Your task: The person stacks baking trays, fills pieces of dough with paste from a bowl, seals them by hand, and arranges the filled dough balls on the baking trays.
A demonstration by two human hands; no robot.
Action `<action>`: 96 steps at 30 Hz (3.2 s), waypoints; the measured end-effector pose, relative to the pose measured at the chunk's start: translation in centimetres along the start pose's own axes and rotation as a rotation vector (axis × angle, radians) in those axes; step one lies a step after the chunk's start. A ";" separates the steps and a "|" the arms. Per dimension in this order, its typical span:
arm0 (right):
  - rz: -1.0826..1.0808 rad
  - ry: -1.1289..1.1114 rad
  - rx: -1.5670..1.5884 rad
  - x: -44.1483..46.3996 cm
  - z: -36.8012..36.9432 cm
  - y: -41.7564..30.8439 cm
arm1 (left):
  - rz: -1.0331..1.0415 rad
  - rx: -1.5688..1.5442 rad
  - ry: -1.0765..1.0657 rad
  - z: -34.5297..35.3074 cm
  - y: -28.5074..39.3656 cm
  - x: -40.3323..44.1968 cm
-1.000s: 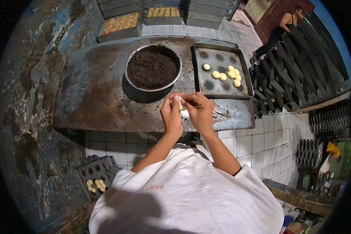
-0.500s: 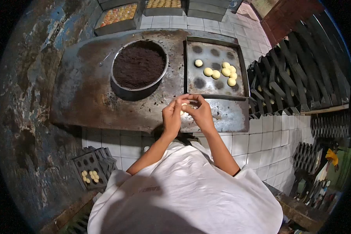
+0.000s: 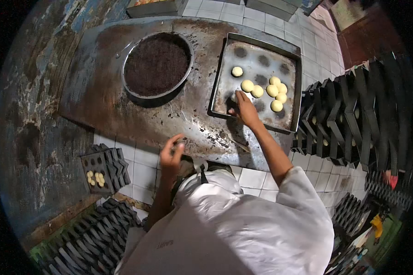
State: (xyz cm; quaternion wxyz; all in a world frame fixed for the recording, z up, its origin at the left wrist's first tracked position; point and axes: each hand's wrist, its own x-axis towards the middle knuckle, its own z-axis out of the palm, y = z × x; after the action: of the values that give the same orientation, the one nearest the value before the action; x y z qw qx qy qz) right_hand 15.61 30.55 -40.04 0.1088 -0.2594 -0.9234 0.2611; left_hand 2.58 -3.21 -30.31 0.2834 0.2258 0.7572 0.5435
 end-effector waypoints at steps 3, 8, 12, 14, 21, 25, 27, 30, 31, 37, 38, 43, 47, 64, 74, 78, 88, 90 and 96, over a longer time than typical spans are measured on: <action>-0.211 0.053 -0.183 1.0 6.7 6.9 | -0.011 0.131 0.144 -3.7 -0.7 -3.4; 0.180 -0.401 -0.175 6.7 -0.9 0.4 | -0.204 -0.095 0.455 -6.4 -4.5 -9.7; -0.119 -0.056 -0.362 7.3 6.3 3.7 | -0.220 0.182 0.454 -6.1 -5.7 -11.9; -0.175 -0.027 -0.362 7.4 6.4 3.4 | -0.161 0.201 0.465 -5.1 -3.7 -11.2; 0.062 0.307 -0.500 6.8 0.7 3.2 | -0.143 0.097 0.430 -4.6 -3.6 -9.3; 0.094 0.097 -0.626 7.4 2.0 7.6 | -0.058 0.129 0.321 -2.4 -0.5 -3.9; 0.252 -0.017 -0.381 8.0 -2.2 4.4 | 0.096 0.061 0.209 -0.7 2.2 -0.9; 0.305 0.148 0.091 6.9 -7.4 1.4 | 0.178 -0.051 0.106 2.1 4.9 3.7; 0.305 0.076 0.399 6.3 -8.3 1.6 | 0.201 -0.087 0.059 3.2 6.1 5.0; 0.322 -0.095 1.546 -0.6 -13.4 -8.3 | 0.105 -0.304 -0.289 10.8 12.1 9.6; 0.408 0.024 1.493 -1.3 -13.3 -10.2 | -0.006 -0.365 -0.344 11.4 12.2 9.3; 0.374 0.587 0.885 -4.6 -6.1 -12.9 | -0.234 -0.586 -0.390 14.3 7.9 6.6; 0.738 0.071 1.959 -7.5 -2.4 -12.2 | -0.462 -1.014 -0.515 11.9 3.8 5.4; 0.195 -0.020 -0.136 -1.5 1.1 -19.8 | -0.591 -1.119 0.239 -12.6 -6.7 10.4; -0.224 -0.322 -0.437 22.5 14.3 -31.0 | -0.464 -1.306 0.341 -22.9 -6.4 14.6; -0.253 -0.425 -0.390 24.0 16.4 -28.2 | -0.440 -1.356 0.349 -24.4 -6.6 14.8; 0.267 -0.674 1.110 16.9 5.2 -27.5 | -0.428 -1.394 0.199 -18.1 -1.8 17.2; 0.286 -0.634 1.221 13.4 2.8 -28.0 | -0.422 -1.445 0.072 -15.2 0.1 16.7; 0.356 -0.173 0.987 1.4 3.9 -20.9 | -0.512 -1.443 -0.108 -5.9 2.8 13.0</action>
State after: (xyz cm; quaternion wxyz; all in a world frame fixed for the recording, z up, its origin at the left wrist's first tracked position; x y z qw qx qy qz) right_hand 4.26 14.42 -31.92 0.0955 -0.3076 -0.6382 0.6992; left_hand -10.90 2.04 -28.55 0.5142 -0.1714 0.2288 0.8086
